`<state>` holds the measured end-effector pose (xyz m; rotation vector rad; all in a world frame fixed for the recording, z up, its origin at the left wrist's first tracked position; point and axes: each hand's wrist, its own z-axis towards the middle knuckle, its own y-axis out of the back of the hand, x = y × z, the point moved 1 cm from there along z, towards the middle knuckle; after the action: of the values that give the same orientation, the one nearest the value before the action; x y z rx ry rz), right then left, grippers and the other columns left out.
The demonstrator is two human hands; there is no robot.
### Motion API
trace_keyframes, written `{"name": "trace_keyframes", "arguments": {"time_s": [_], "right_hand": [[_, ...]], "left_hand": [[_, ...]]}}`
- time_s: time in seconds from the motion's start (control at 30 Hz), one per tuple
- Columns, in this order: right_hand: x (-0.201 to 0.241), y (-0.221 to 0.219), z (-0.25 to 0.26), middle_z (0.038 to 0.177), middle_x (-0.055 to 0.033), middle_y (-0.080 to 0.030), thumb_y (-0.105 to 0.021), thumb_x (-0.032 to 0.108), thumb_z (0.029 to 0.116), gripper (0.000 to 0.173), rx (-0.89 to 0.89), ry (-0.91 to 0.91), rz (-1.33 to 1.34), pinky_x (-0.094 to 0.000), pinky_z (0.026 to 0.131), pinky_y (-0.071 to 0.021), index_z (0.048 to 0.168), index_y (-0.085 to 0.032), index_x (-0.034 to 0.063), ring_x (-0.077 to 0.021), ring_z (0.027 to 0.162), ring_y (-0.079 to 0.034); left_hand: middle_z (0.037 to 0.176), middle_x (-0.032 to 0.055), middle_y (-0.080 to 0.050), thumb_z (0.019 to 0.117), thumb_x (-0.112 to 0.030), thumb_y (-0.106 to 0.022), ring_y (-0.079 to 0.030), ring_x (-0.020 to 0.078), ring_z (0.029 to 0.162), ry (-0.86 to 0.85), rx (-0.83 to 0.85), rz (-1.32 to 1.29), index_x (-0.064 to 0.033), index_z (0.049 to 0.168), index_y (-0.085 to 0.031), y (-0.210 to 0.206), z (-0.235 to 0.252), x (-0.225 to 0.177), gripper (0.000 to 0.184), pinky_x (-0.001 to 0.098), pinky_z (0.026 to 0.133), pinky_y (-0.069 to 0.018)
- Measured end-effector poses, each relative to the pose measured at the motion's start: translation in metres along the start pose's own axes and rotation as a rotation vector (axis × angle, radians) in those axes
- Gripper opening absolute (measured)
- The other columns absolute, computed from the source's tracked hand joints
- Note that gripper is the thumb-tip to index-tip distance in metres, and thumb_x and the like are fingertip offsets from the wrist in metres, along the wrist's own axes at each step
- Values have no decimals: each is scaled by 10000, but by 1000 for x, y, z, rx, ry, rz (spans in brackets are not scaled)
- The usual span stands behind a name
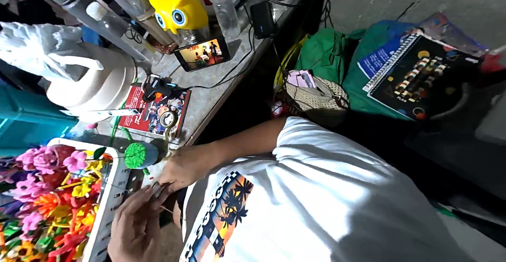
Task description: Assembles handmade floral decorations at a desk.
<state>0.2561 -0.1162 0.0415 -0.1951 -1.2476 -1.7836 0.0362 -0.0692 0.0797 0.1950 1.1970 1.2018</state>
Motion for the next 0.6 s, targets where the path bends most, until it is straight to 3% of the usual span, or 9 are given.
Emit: {"name": "trace_keyframes", "arguments": {"time_s": [0.13, 0.27, 0.43, 0.6], "right_hand": [[1, -4, 1, 715, -124, -655, -568, 375, 1044, 430, 17, 27, 35, -485, 723, -515, 909, -719, -4, -284, 720, -668], [1, -9, 1, 623, -117, -589, -585, 374, 1032, 465, -20, 75, 66, -444, 613, -489, 809, -678, -24, -263, 603, -615], [1, -12, 1, 618, -122, -591, -567, 374, 1040, 478, 11, 72, 81, -424, 582, -487, 816, -672, -35, -252, 588, -619], [-1, -17, 1, 629, -113, -601, -568, 368, 1039, 470, 23, 83, 71, -395, 577, -489, 823, -685, -33, -230, 588, -614]], "left_hand": [[1248, -3, -671, 982, -104, -648, -681, 69, 997, 52, 16, -55, -125, 1322, -642, 3, -4, -5, 341, 235, 844, -597], [1274, -1, -665, 993, -175, -663, -686, 85, 1010, 77, 16, -162, -145, 1356, -636, 3, -7, -6, 365, 241, 853, -599], [1283, 20, -669, 996, -172, -661, -678, 121, 1067, 84, 8, -262, -103, 1322, -656, 2, -8, -3, 333, 281, 923, -587], [1268, 42, -675, 997, -179, -660, -682, 133, 1070, 133, -1, -311, -65, 1294, -669, 2, -11, -1, 318, 285, 918, -592]]}}
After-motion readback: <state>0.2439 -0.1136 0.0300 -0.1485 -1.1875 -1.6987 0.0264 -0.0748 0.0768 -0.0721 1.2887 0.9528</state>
